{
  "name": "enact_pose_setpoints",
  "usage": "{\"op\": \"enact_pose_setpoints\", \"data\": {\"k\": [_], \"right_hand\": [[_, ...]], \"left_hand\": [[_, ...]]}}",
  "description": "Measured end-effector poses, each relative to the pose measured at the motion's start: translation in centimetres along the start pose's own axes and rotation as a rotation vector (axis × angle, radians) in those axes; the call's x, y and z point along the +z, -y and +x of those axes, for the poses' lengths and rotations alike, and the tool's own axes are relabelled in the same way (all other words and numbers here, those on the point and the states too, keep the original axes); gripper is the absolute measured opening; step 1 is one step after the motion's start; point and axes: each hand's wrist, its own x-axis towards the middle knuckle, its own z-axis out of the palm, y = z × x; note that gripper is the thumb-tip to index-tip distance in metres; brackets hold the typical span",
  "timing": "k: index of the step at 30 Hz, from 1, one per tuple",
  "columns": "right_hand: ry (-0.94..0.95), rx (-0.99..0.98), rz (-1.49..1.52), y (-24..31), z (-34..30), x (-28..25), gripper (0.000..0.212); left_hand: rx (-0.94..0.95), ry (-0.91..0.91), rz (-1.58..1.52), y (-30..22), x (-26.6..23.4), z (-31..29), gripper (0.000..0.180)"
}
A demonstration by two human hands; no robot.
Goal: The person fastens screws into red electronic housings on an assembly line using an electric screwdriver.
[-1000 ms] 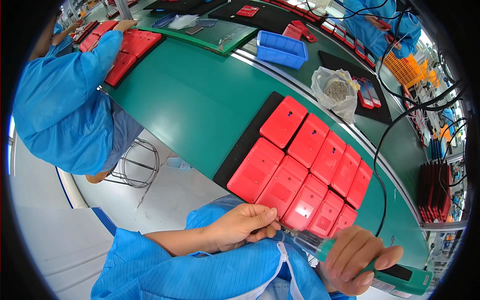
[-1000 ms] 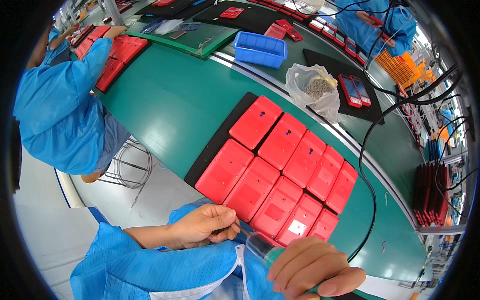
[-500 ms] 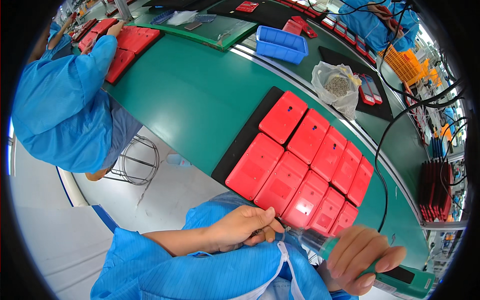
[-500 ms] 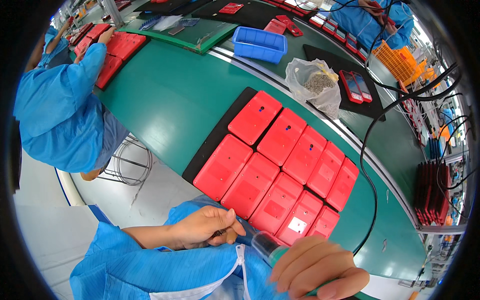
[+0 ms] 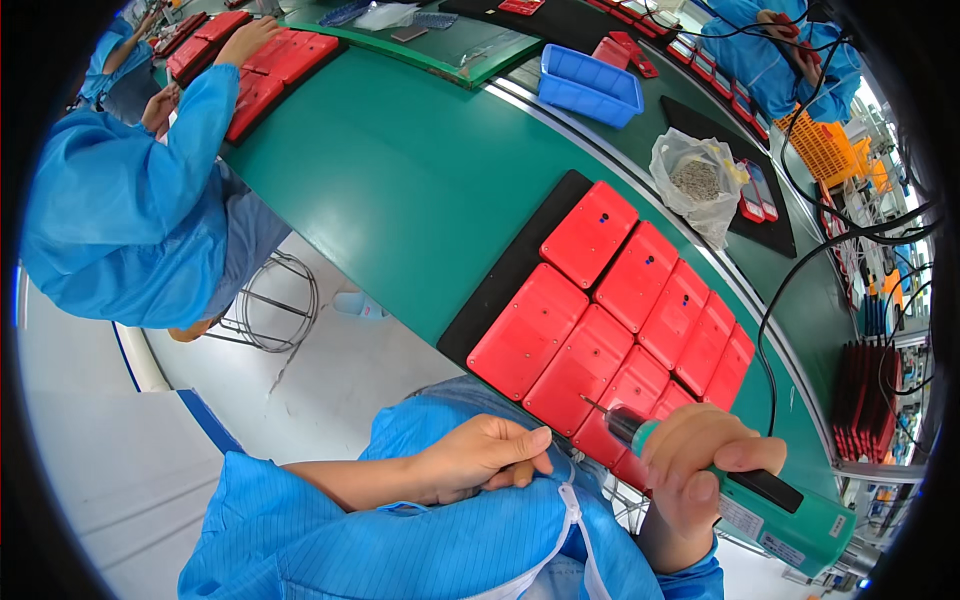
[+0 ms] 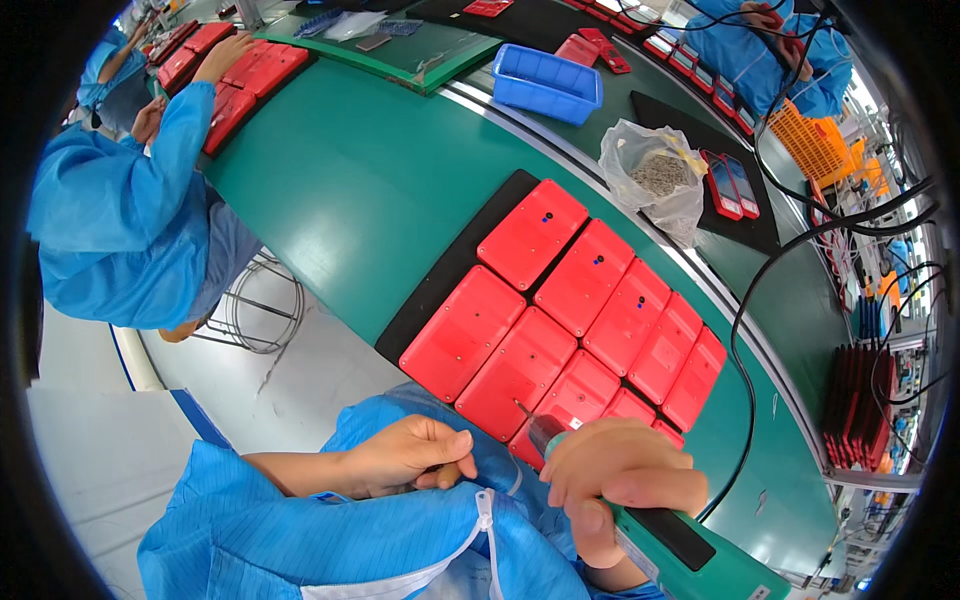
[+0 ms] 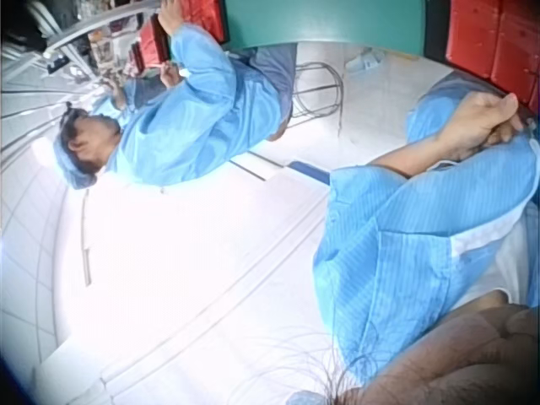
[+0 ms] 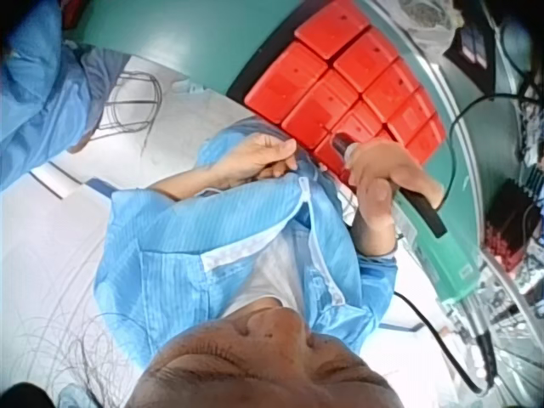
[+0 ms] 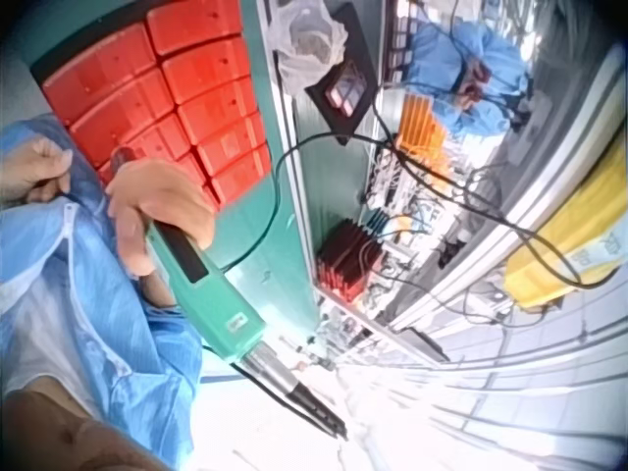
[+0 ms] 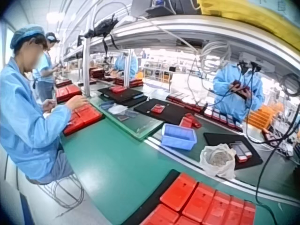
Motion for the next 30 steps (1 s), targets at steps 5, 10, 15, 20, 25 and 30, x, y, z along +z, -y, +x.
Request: {"op": "enact_pose_setpoints", "data": {"k": [5,10,15,20,25,30], "right_hand": [[0.038,-0.001,-0.001,-0.2,0.4,0.1,0.023],[0.05,0.005,0.001,-0.4,0.8,0.4,0.023],[0.044,0.008,-0.002,-0.4,0.6,0.2,0.025],[0.08,0.014,0.011,-0.6,0.7,0.3,0.025],[0.027,0.064,-0.019,-0.7,0.7,0.6,0.023],[0.1,0.089,0.037,-1.4,1.5,0.5,0.027]], "left_hand": [[0.016,-0.005,0.098,0.2,-0.2,0.1,0.047],[0.038,0.05,-0.005,0.4,-0.4,0.3,0.048],[0.044,0.069,-0.031,0.5,-0.5,0.4,0.044],[0.109,0.037,0.11,0.2,-0.6,0.2,0.038],[0.135,-0.021,0.145,0.1,-0.8,0.4,0.032],[0.14,-0.012,0.116,0.2,-1.3,0.7,0.026]]}}
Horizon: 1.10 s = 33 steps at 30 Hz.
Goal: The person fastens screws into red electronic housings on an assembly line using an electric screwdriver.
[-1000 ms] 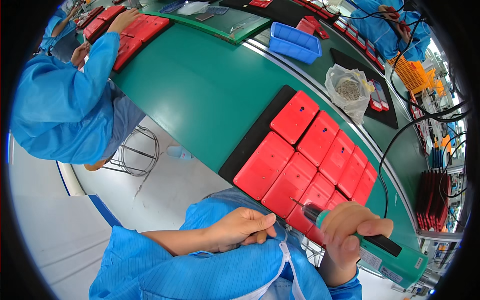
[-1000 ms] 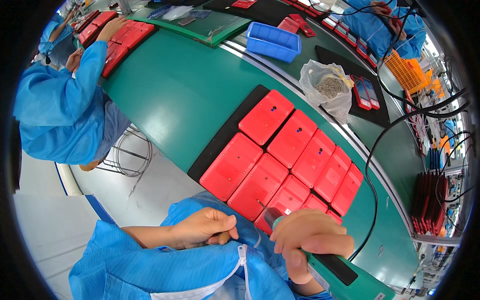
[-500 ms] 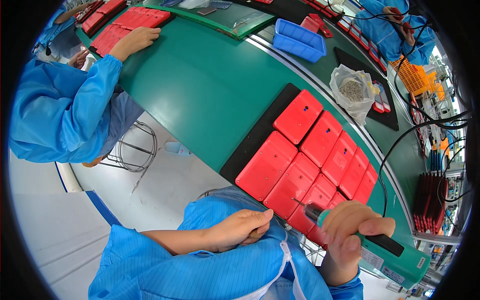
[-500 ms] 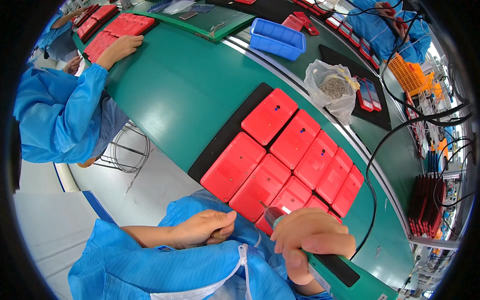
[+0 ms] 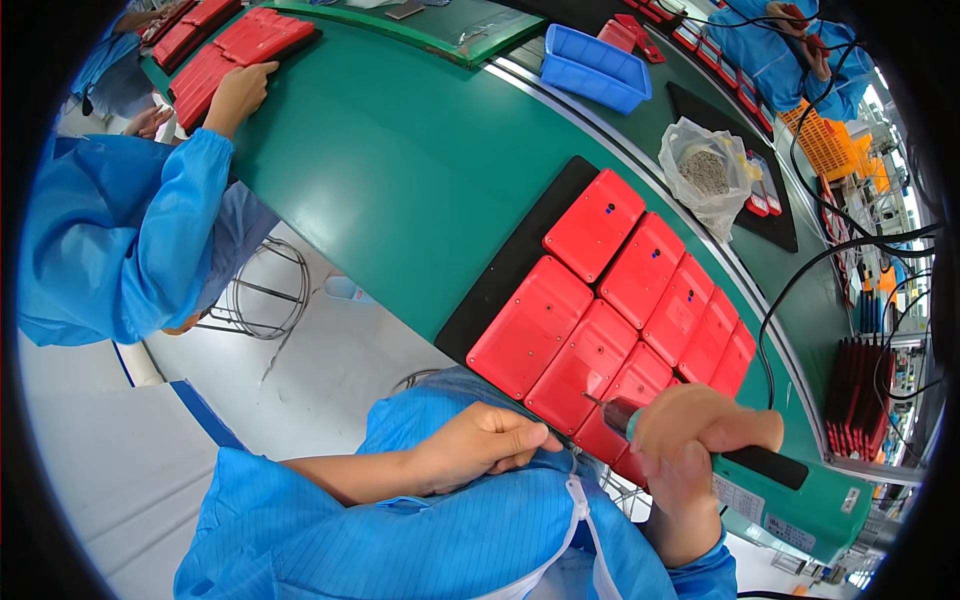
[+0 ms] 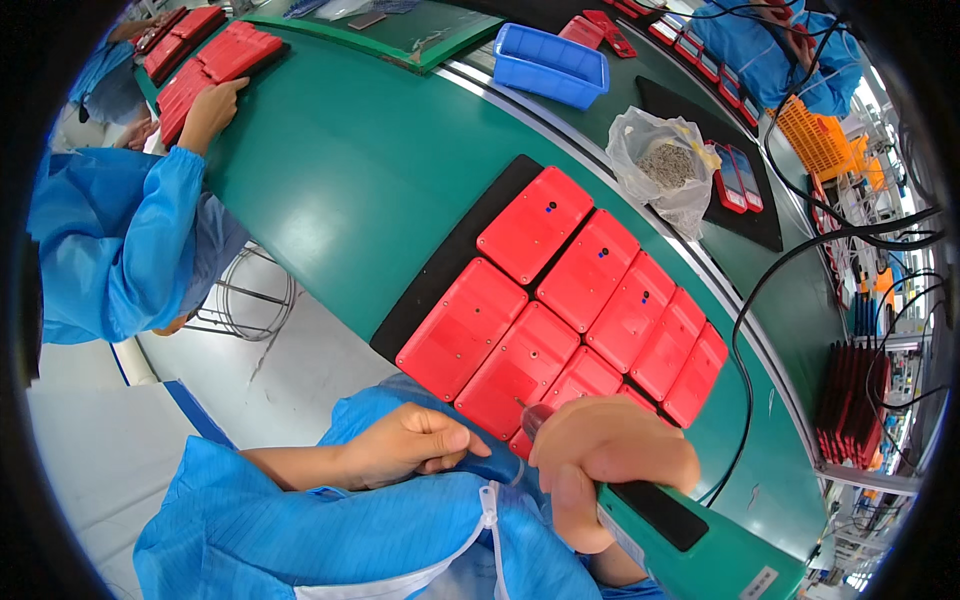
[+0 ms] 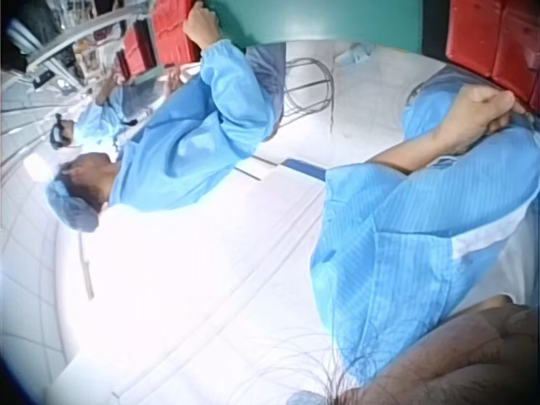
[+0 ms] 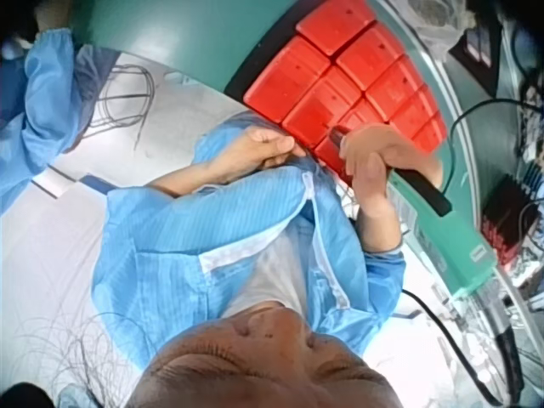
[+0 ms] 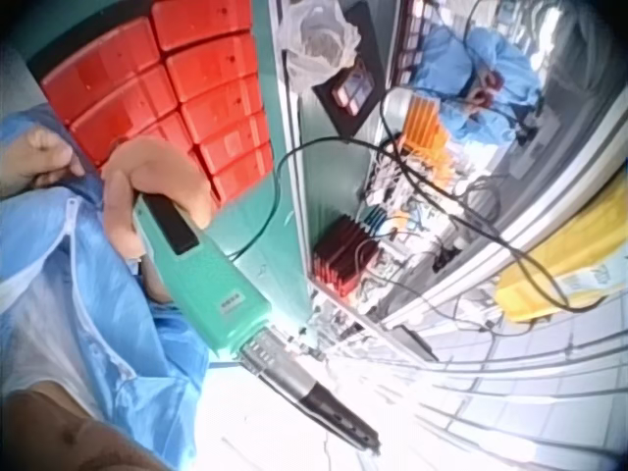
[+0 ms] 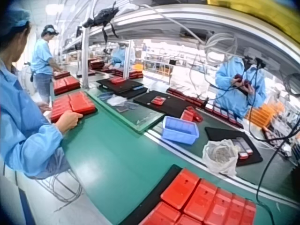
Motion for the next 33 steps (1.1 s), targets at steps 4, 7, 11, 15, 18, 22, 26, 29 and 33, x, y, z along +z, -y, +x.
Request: {"op": "enact_pose_setpoints", "data": {"k": [4,7,11,15,18,22,26,29,33], "right_hand": [[-0.044,0.035,0.009,-0.1,0.1,0.1,0.029],[-0.051,-0.028,-0.004,-0.3,-0.1,0.1,0.028],[-0.062,0.008,0.097,-0.2,0.0,0.5,0.018],[-0.238,0.014,0.097,0.3,-0.7,0.6,0.015],[-0.313,-0.045,0.057,1.3,-2.5,0.3,0.013],[-0.364,-0.248,0.282,4.1,-2.5,1.2,0.019],[-0.341,-0.232,0.122,5.0,-3.1,1.6,0.022],[-0.336,-0.227,0.113,5.1,-3.4,1.4,0.023],[-0.315,-0.235,0.102,5.2,-3.8,1.1,0.024]], "left_hand": [[-0.07,0.059,-0.224,-0.6,-0.2,-0.2,0.026],[-0.08,0.089,-0.184,-1.2,-0.1,-0.4,0.025],[-0.067,0.087,-0.14,-1.4,0.2,-0.4,0.027],[-0.079,0.058,-0.13,-0.8,0.8,-0.2,0.028],[-0.088,0.037,-0.19,-0.7,1.3,-0.1,0.032],[-0.146,0.014,-0.197,-1.2,2.1,0.3,0.038],[-0.151,-0.011,-0.191,-1.6,3.0,0.6,0.041],[-0.137,0.0,-0.182,-1.3,3.4,0.7,0.041],[-0.147,0.027,-0.176,-0.9,3.8,0.8,0.041]]}}
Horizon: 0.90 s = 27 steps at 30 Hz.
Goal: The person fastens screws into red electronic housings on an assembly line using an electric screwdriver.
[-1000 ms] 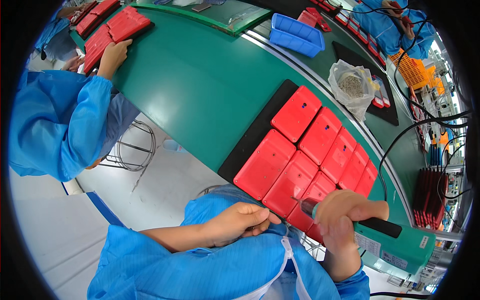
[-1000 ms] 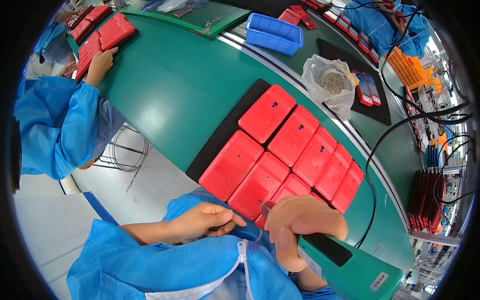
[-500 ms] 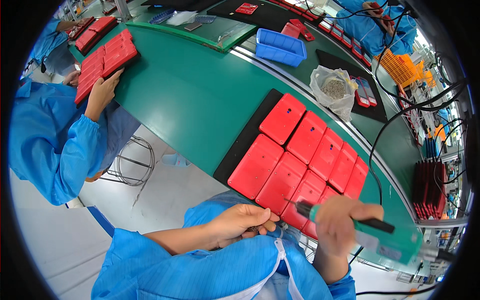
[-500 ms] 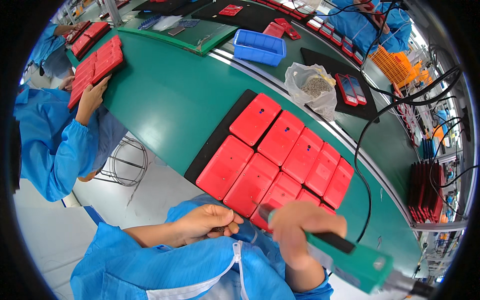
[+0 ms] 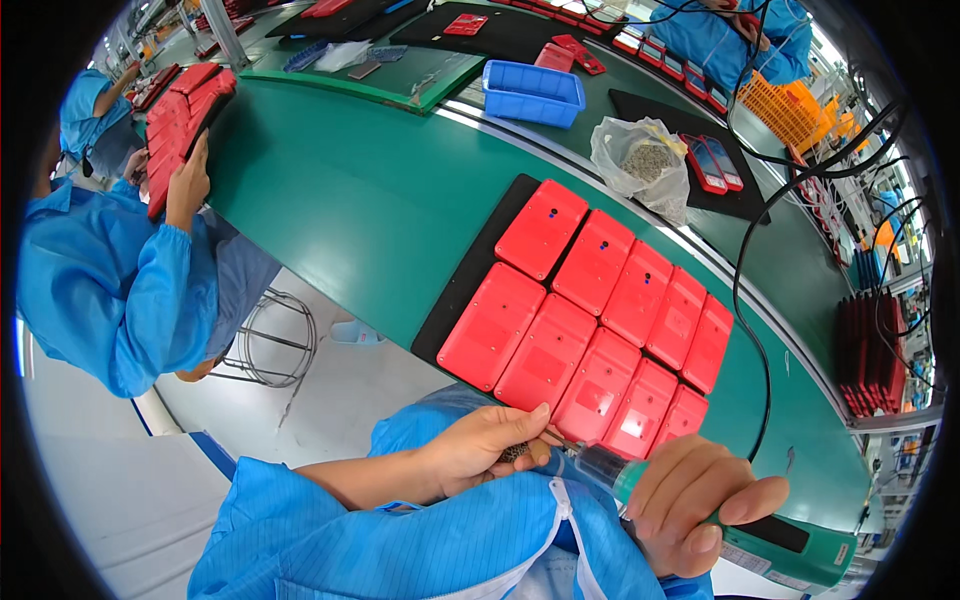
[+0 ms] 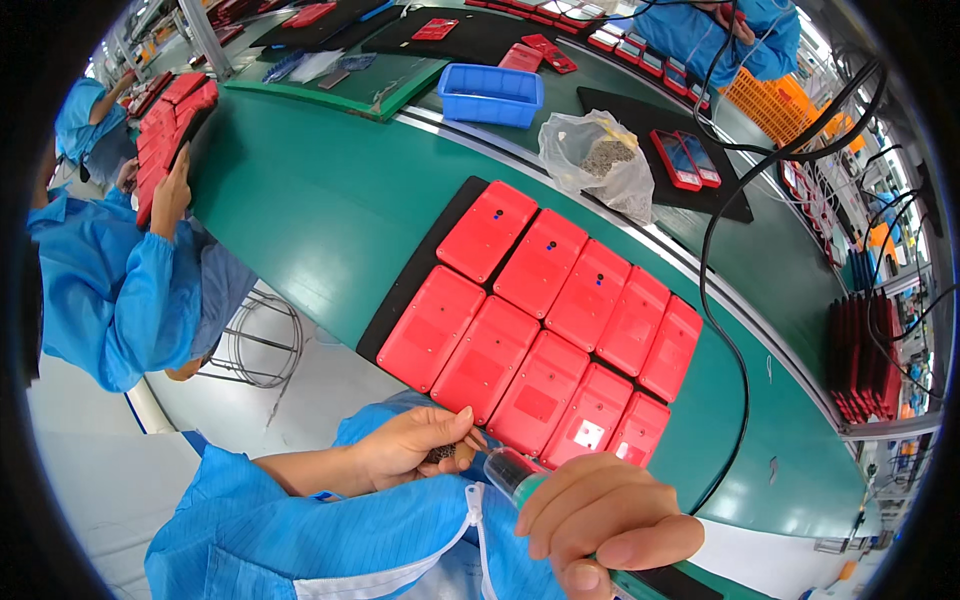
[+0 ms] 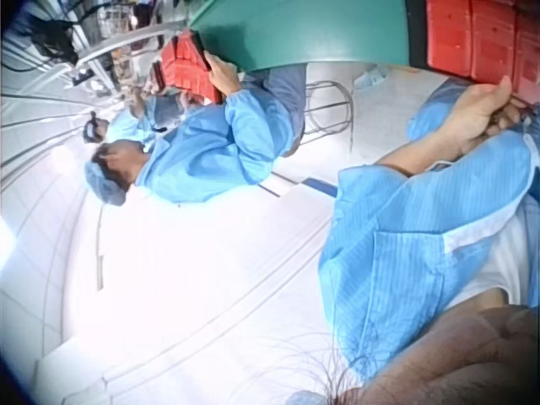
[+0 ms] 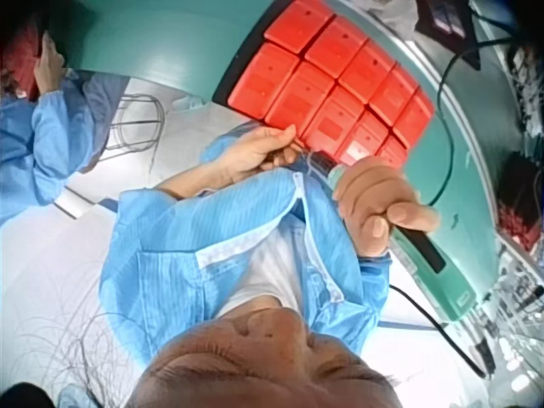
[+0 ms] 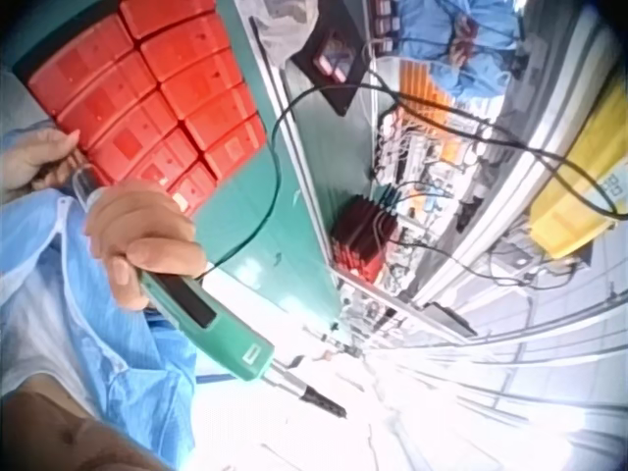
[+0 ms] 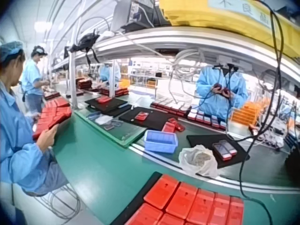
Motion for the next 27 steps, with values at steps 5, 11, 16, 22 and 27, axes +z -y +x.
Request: {"op": "enact_pose_setpoints", "data": {"k": [5,11,16,22,27], "right_hand": [[0.049,-0.024,0.016,0.2,-0.4,-0.5,0.022],[0.158,-0.051,-0.058,1.4,-0.9,-1.4,0.02],[-0.004,-0.11,-0.077,2.3,-0.7,-2.9,0.021],[0.129,-0.045,0.045,2.6,-0.1,-2.9,0.024],[0.101,-0.014,0.076,2.6,-0.1,-2.8,0.02]], "left_hand": [[-0.057,-0.034,-0.029,0.4,0.6,0.3,0.041],[-0.09,0.125,-0.019,0.9,1.7,0.9,0.036],[-0.065,0.104,-0.002,1.1,1.3,1.2,0.03],[0.0,0.107,0.063,1.3,1.0,1.4,0.024],[0.044,0.132,0.13,1.0,1.0,1.3,0.019]]}}
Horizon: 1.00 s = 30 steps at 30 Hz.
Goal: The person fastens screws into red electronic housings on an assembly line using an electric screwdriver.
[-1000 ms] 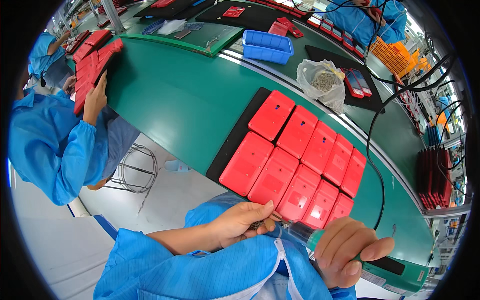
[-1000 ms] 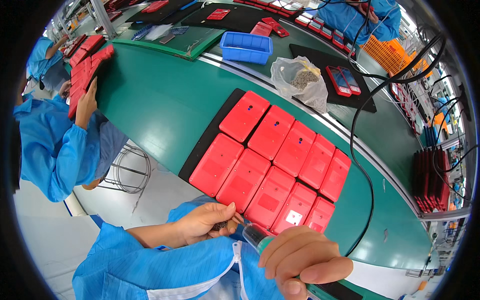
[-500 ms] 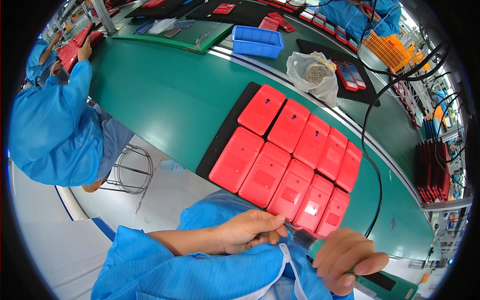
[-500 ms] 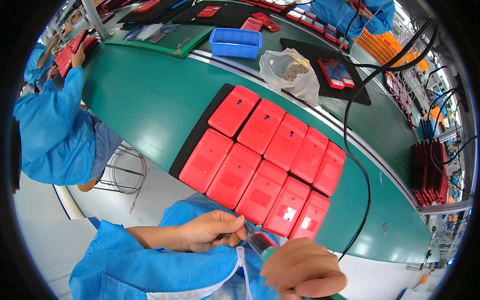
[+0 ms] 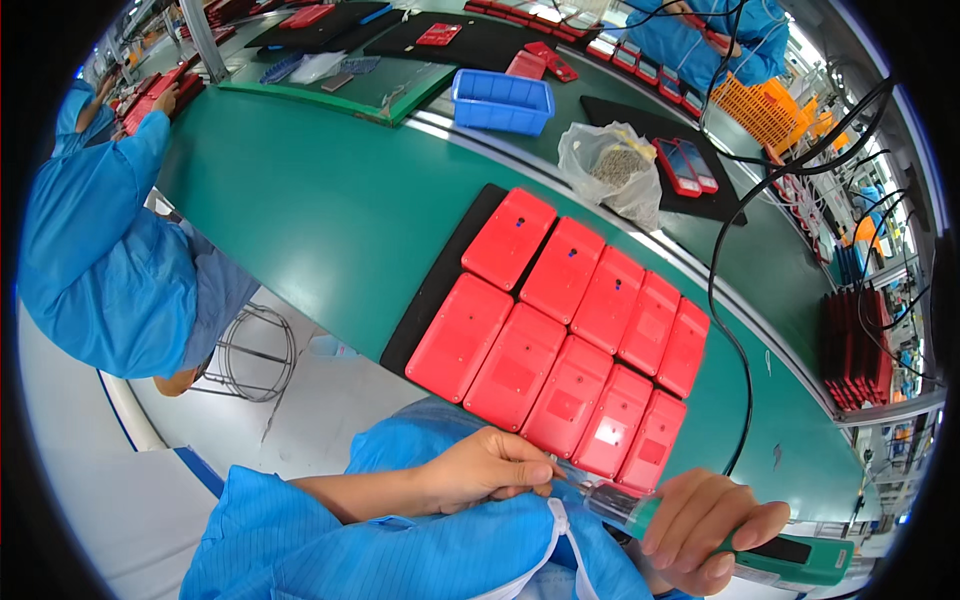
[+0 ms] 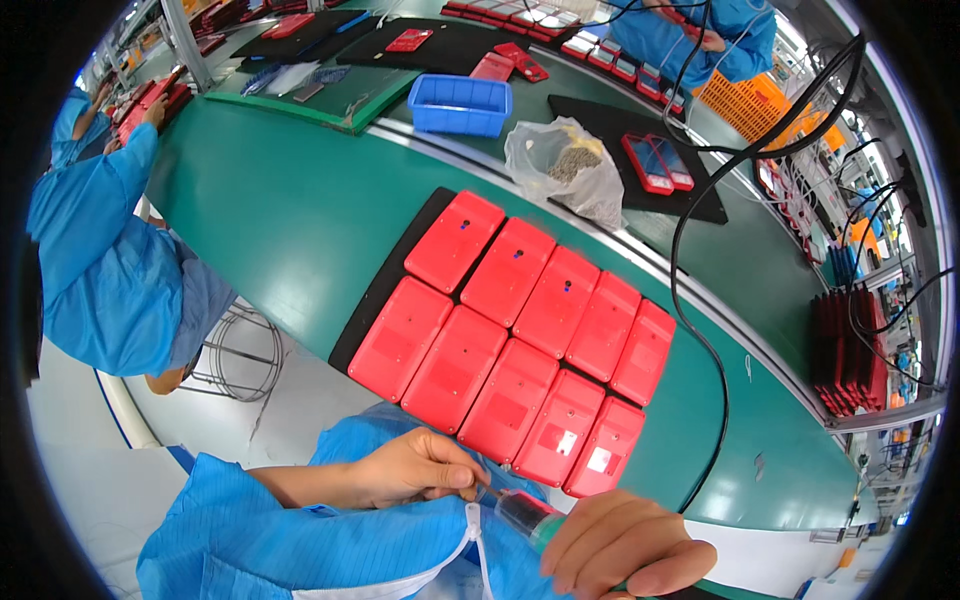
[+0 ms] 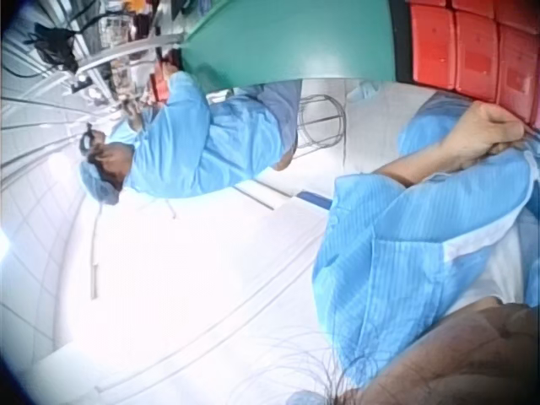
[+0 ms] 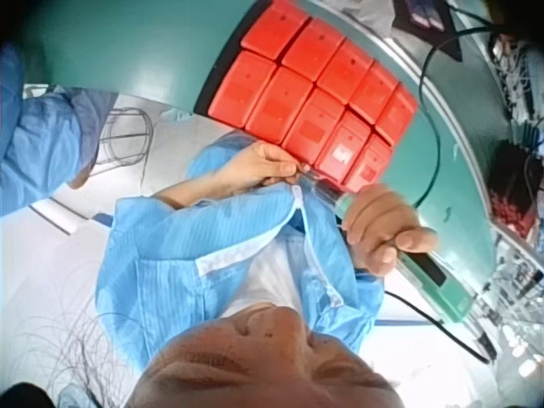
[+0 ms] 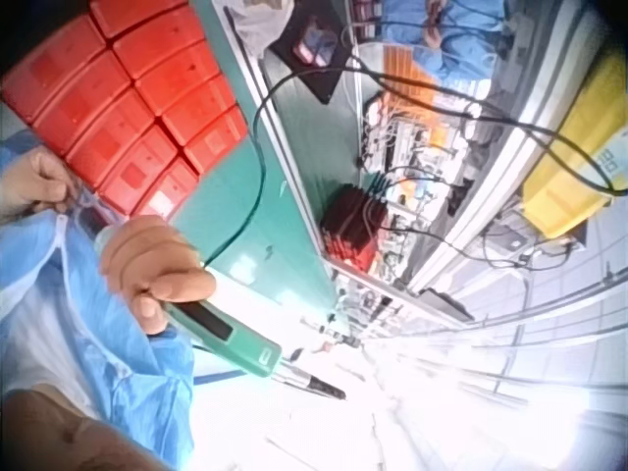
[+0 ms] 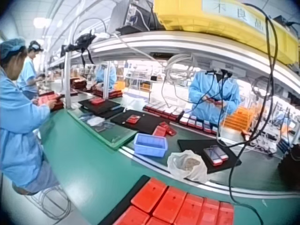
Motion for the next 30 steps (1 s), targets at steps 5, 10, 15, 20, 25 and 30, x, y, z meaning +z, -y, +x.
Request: {"op": "enact_pose_setpoints", "data": {"k": [5,10,15,20,25,30], "right_hand": [[-0.046,0.035,0.034,0.4,0.3,-0.1,0.018],[0.015,0.087,0.102,0.7,0.8,-0.2,0.018],[0.048,-0.002,0.097,0.5,0.9,0.3,0.017],[0.067,-0.012,0.079,0.6,0.5,0.5,0.02],[-0.135,0.002,0.004,0.3,-0.5,0.2,0.024],[-0.087,-0.075,-0.077,0.4,-1.2,0.5,0.025]], "left_hand": [[0.034,0.085,0.081,0.7,-0.7,0.6,0.019],[-0.047,0.202,0.052,0.9,-1.6,0.6,0.025],[-0.151,0.205,-0.105,0.2,-0.6,0.3,0.03],[0.015,0.083,0.055,0.7,-0.4,0.6,0.023],[0.104,0.047,0.056,0.9,-0.3,0.8,0.022],[0.179,0.046,-0.034,1.2,0.2,1.3,0.023]]}}
